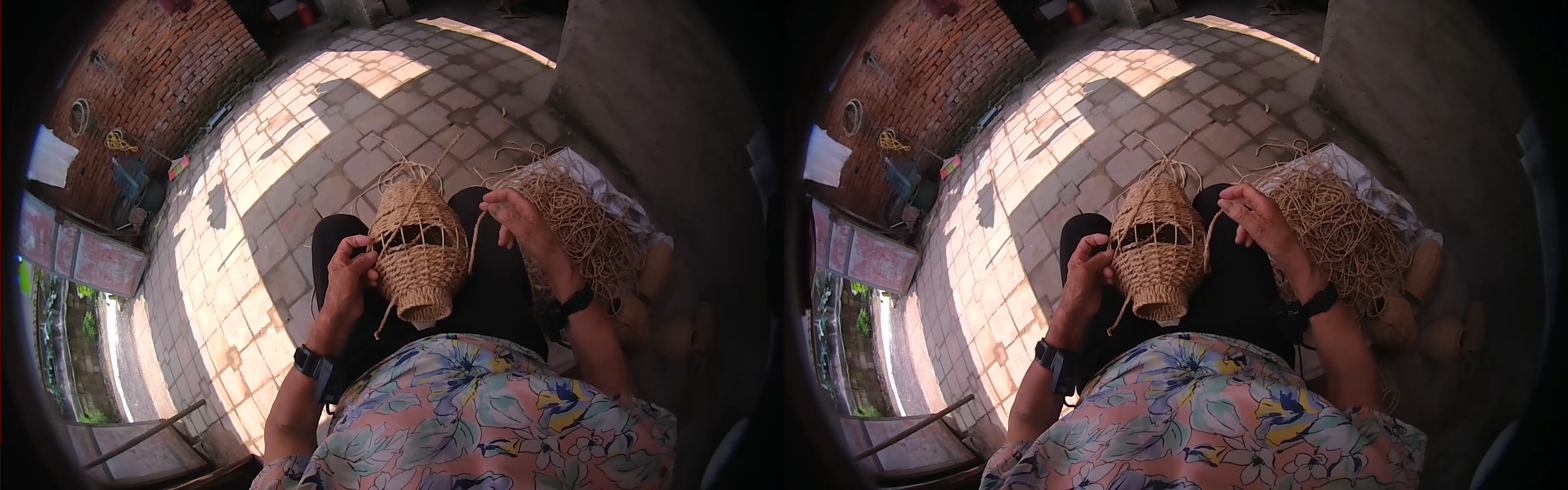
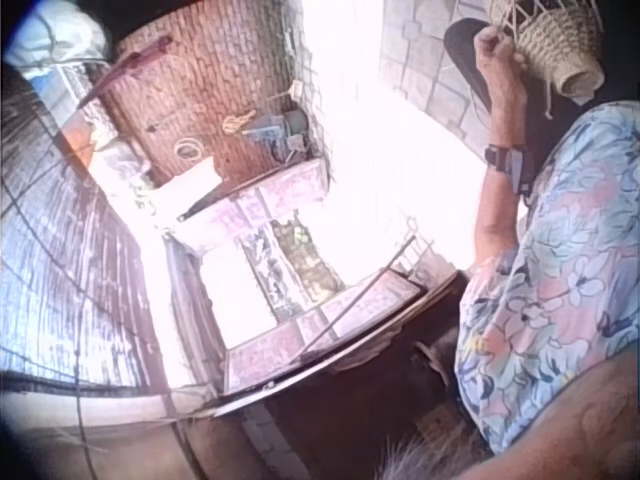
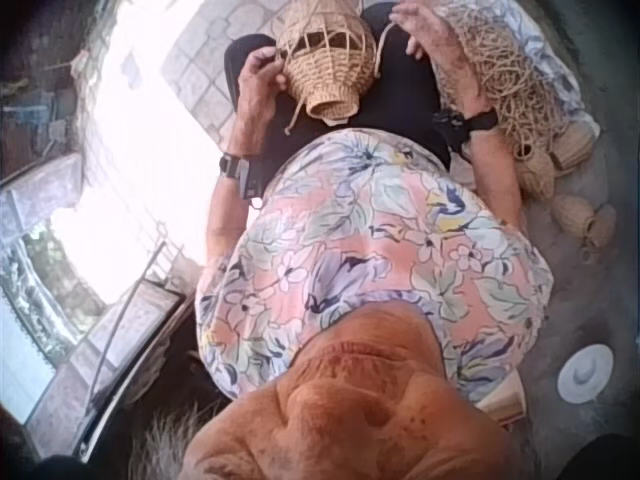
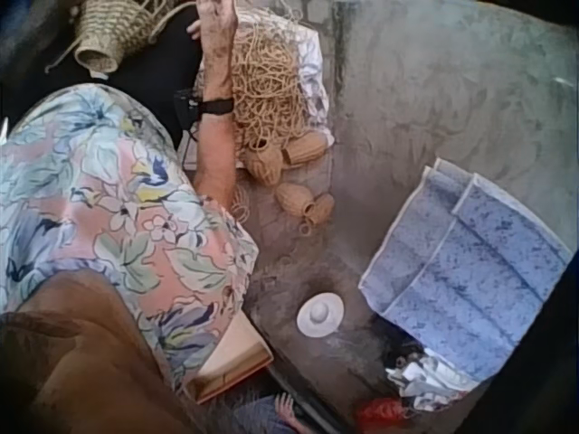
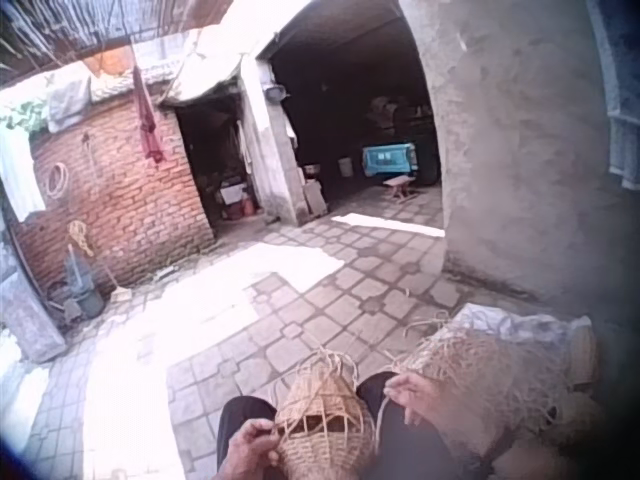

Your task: Weaving a small basket from wicker or plant-based strips.

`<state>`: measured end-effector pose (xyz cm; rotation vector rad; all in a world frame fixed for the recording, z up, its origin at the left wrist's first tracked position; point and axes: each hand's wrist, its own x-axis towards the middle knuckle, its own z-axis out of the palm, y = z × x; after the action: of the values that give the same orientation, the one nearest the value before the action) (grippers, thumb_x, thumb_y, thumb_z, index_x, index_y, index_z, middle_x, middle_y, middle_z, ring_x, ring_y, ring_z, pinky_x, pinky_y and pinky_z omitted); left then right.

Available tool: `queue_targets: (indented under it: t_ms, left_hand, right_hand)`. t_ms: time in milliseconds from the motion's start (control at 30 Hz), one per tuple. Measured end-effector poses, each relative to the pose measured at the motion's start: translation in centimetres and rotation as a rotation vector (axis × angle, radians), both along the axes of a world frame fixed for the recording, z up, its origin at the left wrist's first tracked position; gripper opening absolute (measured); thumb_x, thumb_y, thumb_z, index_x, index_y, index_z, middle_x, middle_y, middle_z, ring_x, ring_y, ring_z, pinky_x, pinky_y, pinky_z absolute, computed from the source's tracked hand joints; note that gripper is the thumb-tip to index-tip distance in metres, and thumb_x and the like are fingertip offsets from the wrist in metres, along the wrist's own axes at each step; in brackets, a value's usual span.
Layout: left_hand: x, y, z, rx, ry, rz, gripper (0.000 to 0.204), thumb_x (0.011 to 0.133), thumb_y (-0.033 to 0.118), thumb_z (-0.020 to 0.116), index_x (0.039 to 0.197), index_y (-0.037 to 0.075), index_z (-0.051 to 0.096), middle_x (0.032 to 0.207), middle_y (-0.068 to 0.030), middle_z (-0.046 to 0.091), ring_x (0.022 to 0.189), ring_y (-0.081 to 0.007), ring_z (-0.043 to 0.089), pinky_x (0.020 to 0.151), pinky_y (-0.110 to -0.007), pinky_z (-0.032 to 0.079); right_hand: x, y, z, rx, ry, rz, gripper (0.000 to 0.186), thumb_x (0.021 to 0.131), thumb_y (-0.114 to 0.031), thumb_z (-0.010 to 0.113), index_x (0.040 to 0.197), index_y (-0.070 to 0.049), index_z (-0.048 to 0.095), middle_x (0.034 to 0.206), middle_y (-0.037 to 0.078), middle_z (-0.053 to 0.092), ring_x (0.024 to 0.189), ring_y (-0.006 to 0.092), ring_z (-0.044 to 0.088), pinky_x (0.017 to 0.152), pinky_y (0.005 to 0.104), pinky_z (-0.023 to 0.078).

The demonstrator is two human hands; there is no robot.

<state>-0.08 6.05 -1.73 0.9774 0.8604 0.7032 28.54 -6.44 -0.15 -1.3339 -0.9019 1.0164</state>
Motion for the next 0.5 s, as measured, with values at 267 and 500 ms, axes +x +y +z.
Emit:
queue_targets:
  t_ms: [267,500]
  left_hand:
    - [-0.3,-0.8,-0.3,0.005,0.005,0.033,0.017,0.087,0.003,0.055,0.101,0.011,0.051,0.071,0.0032,0.055,0.052,-0.0038,0.047,0.046,-0.018,0.038]
    - [-0.9,-0.4,-0.4,-0.009,0.020,0.061,0.018,0.086,0.004,0.057,0.100,0.012,0.051,0.067,0.0046,0.053,0.051,-0.0035,0.047,0.046,-0.018,0.037]
  right_hand:
    - [-5.9,3.5,0.2,0.269,-0.761,-0.172,0.016,0.079,-0.017,0.067,0.080,-0.004,0.058,0.076,0.009,0.058,0.062,0.0239,0.056,0.057,0.0346,0.045]
    - [-5.5,0.8,0.6,0.152,-0.853,-0.060,0.017,0.072,-0.009,0.067,0.071,-0.005,0.050,0.075,0.007,0.052,0.067,0.0284,0.057,0.058,0.0384,0.044]
